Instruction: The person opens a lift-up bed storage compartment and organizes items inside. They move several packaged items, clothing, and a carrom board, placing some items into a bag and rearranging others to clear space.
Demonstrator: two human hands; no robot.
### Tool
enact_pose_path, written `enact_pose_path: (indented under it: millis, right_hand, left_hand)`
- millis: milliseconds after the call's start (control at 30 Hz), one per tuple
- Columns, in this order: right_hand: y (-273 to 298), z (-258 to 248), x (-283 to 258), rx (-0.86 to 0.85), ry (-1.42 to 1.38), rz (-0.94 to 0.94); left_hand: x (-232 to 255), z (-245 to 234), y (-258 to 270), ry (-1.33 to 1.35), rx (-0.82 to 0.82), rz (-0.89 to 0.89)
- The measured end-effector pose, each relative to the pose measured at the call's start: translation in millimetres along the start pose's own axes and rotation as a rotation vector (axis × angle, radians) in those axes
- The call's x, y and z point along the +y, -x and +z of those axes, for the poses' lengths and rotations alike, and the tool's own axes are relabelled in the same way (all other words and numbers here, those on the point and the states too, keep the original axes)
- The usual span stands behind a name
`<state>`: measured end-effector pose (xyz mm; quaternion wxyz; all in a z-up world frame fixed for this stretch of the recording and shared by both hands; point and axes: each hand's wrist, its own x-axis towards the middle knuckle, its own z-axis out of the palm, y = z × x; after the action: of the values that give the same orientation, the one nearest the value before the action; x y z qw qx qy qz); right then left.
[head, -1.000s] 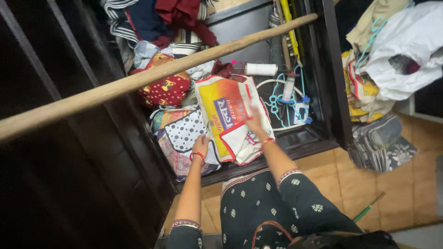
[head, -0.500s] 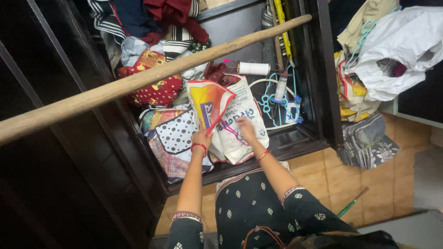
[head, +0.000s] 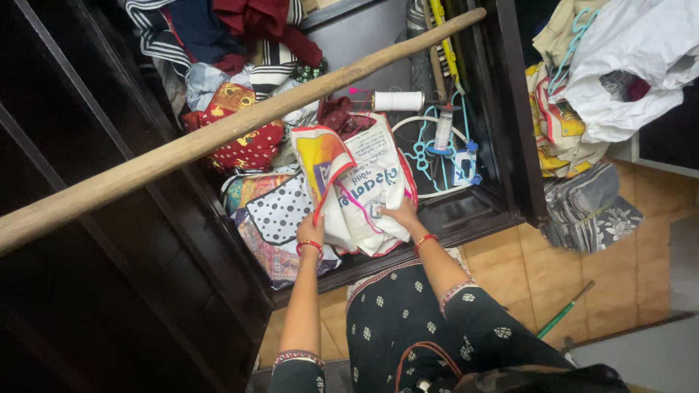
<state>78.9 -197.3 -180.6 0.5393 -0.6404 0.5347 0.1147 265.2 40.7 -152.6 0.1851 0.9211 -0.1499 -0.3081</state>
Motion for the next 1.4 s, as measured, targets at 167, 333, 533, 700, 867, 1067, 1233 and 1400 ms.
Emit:
enact_pose_path:
  millis: [167,333,533,700,867,1067,1233,1400]
  right_hand:
    - [-13.7,-12.2,-2.4,-0.026,-0.133,0.153]
    - [-35.2,-28.7,-3.7,-0.377,-0.732,0.382]
    - [-49.2,-27.3,-12.8,-0.479,-0.764,0.434]
    - [-50.7,-29.1,-8.9,-0.452,-0.907,0.481]
    - [-59.5,-31.8,-10.6,-0.332,-0.840,0.467]
    - [-60.7,-33.1,-12.0,-0.473,-0.836,0.432]
    - [-41.0,-8.9,-10.7,-0.264,-0.549,0.403]
    - [-24.4,32.6,-7.9,-0.257,-0.427,0.341]
  left_hand:
    - [32.3,6.5,15.3,-0.029,0.173,0.152]
    - [94.6,1.1,51.8,-0.293,-0.082,0.387]
    - [105.0,32.4,48.0,-0.209,-0.018,0.295]
    - [47.3,51.7,18.2,-0.154,-0.170,0.093]
    - [30.0,41.9,16.7,-0.094,-0.024,0.107]
    - [71.4,18.0,39.0,-0.119,-0.122,0.250]
    - [74.3,19.1,61.2,-0.078,-0.144,0.339]
    - [66.8,22.7,87.3,0.163,0.014,0.342]
